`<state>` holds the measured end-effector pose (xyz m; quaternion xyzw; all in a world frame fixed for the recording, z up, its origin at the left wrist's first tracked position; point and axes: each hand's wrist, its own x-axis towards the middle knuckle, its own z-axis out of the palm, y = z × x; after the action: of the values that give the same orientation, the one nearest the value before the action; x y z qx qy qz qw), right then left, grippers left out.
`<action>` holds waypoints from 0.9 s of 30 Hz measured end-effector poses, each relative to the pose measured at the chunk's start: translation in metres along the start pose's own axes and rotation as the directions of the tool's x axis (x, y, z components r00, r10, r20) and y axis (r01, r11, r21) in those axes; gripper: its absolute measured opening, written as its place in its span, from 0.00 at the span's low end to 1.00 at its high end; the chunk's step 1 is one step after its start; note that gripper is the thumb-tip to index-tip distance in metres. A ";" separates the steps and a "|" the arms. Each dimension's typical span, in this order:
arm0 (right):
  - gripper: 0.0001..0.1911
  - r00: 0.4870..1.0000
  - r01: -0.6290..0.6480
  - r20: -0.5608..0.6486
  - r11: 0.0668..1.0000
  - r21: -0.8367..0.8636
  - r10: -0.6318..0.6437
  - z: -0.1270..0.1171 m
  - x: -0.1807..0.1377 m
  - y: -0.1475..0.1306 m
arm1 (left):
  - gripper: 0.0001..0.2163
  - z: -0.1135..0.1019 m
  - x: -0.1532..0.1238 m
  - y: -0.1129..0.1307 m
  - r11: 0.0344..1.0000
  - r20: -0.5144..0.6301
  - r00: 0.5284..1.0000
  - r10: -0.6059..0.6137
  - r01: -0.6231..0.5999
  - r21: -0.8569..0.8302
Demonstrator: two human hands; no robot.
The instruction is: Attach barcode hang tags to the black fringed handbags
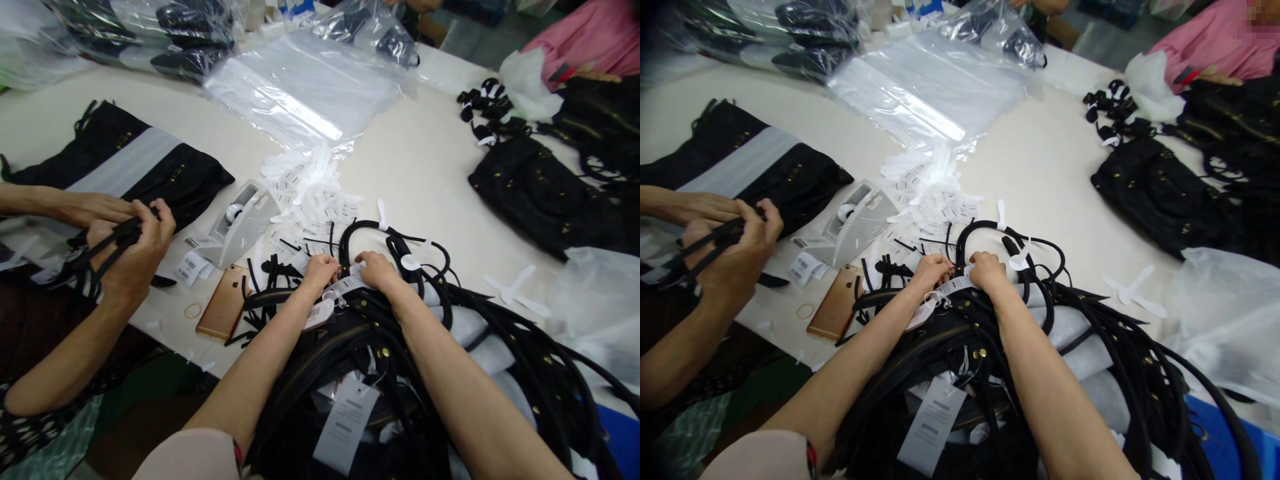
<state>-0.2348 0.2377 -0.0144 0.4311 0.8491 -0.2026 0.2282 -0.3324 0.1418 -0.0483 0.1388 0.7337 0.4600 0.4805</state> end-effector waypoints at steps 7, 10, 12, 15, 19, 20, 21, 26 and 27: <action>0.22 0.998 0.034 0.065 0.990 -0.139 -0.026 0.008 0.004 -0.007 | 0.03 0.000 -0.003 0.005 0.998 0.041 0.999 -0.030 0.032 -0.048; 0.18 0.999 0.041 -0.012 0.978 -0.206 -0.045 0.005 0.001 -0.007 | 0.03 0.000 -0.003 0.005 0.999 0.057 0.998 -0.037 0.039 -0.026; 0.15 0.996 0.057 -0.051 0.965 -0.257 -0.073 0.001 -0.004 -0.005 | 0.03 0.000 -0.003 0.005 0.999 0.060 0.998 -0.036 0.035 0.005; 0.12 0.988 0.072 -0.106 0.952 -0.296 -0.108 -0.008 -0.011 -0.001 | 0.02 0.000 -0.003 0.003 0.997 0.044 0.999 -0.013 0.009 0.074; 0.12 0.963 0.054 -0.249 0.979 -0.198 -0.104 -0.020 -0.017 0.003 | 0.02 0.000 -0.001 0.001 0.975 -0.021 0.996 0.081 -0.075 0.211; 0.13 0.955 0.045 -0.286 0.989 -0.138 -0.083 -0.023 -0.017 0.003 | 0.02 0.000 -0.001 0.000 0.965 -0.035 0.994 0.107 -0.095 0.246; 0.15 0.945 0.041 -0.321 0.997 -0.065 -0.060 -0.024 -0.016 0.002 | 0.02 0.000 -0.001 0.000 0.956 -0.046 0.991 0.127 -0.110 0.272; 0.18 0.893 0.121 -0.443 0.904 0.411 0.082 -0.019 -0.006 -0.004 | 0.04 0.004 -0.005 -0.002 0.858 -0.039 0.968 0.248 -0.200 0.474; 0.18 0.889 0.136 -0.443 0.861 0.490 0.112 -0.016 -0.003 -0.005 | 0.04 0.004 -0.006 -0.002 0.830 -0.029 0.964 0.264 -0.212 0.516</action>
<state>-0.2410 0.2412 0.0010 0.5056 0.7975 -0.3134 -0.1009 -0.3257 0.1392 -0.0469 0.3277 0.8287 0.3129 0.3286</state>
